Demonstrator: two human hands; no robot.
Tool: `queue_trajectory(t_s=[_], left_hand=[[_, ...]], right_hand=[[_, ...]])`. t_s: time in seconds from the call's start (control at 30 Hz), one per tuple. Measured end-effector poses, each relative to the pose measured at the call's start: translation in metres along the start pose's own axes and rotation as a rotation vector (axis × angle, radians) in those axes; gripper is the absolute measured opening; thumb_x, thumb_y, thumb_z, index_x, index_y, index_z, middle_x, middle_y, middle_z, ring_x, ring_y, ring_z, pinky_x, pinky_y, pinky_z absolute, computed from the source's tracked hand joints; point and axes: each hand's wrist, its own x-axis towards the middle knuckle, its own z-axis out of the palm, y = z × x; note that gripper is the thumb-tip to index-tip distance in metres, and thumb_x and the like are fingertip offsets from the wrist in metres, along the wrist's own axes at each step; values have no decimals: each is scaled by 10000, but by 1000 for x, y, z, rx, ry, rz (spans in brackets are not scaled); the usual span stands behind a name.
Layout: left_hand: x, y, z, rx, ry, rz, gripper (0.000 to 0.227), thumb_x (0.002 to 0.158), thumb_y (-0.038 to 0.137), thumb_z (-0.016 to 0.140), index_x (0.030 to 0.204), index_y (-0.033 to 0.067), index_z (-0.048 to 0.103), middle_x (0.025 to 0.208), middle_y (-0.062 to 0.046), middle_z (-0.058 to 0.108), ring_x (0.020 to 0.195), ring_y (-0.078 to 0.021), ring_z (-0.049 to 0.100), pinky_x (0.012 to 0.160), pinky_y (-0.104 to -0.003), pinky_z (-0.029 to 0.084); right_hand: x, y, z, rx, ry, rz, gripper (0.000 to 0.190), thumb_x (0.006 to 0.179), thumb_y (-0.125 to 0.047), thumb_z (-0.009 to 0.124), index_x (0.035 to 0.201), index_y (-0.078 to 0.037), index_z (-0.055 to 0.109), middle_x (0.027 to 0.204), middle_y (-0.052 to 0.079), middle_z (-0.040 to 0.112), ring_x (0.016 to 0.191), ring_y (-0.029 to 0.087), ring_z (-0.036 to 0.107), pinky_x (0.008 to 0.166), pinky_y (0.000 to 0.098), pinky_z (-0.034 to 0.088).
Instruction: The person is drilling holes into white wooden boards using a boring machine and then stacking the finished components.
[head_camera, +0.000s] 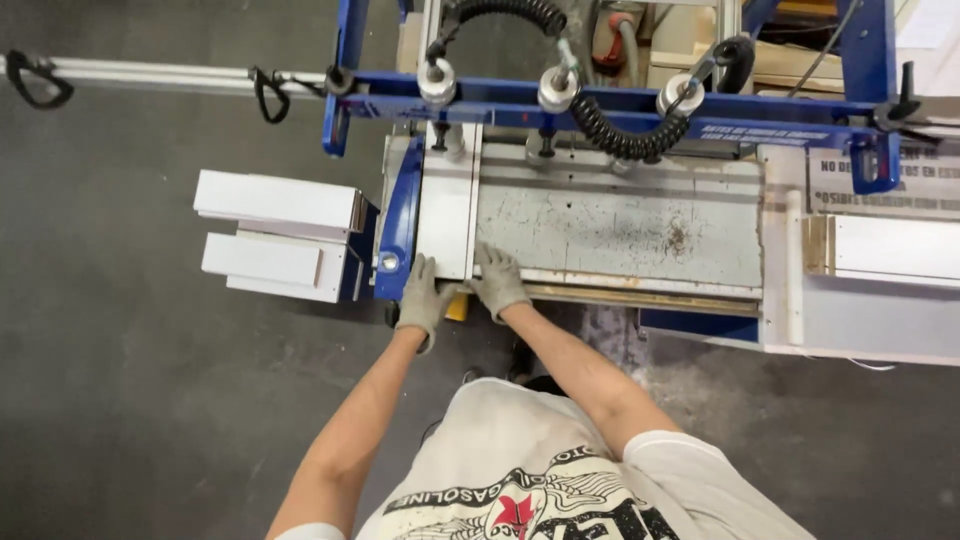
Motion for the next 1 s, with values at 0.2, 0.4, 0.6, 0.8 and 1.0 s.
queue_trajectory(t_s=[0.2, 0.4, 0.6, 0.8, 1.0], left_hand=[[30, -21, 49, -223, -74, -255, 810, 1005, 603, 542, 1621, 121, 329, 1662, -119, 339, 1517, -251, 359, 1275, -357, 300], [1, -5, 55, -184, -125, -301, 834, 981, 745, 438, 1625, 225, 333, 1635, -58, 407, 1495, -204, 399, 1259, -356, 303], [-94, 15, 18, -357, -159, -485, 854, 946, 816, 385, 1427, 149, 616, 1395, -135, 654, 1318, -308, 599, 1079, -493, 504], [-183, 101, -58, -584, -210, -535, 1071, 925, 865, 218, 1486, 3, 515, 1499, -242, 544, 1425, -334, 494, 1209, -468, 387], [-173, 134, -99, -1727, 294, -591, 964, 909, 835, 323, 1602, 166, 364, 1585, -169, 445, 1431, -370, 458, 1185, -498, 365]], right_hand=[[-19, -3, -1, 174, -133, 285, 727, 995, -265, 606, 1619, -89, 278, 1630, 179, 353, 1486, 367, 351, 1226, 496, 288], [-43, -11, 11, 427, -138, 569, 928, 901, -682, 559, 1651, -242, 234, 1657, 102, 332, 1542, 304, 268, 1265, 453, 225], [-92, 4, 63, 634, -331, 741, 1050, 858, -931, 446, 1430, -57, 558, 1357, 206, 630, 1211, 328, 644, 1003, 463, 528], [-149, -69, -28, 1020, -244, 735, 1153, 869, -881, 598, 1625, -77, 263, 1628, 166, 356, 1506, 329, 326, 1225, 486, 294], [-193, -118, -77, -630, -211, 3, 337, 890, -545, 672, 1164, -349, 689, 1046, -162, 710, 1046, 16, 640, 976, 198, 465]])
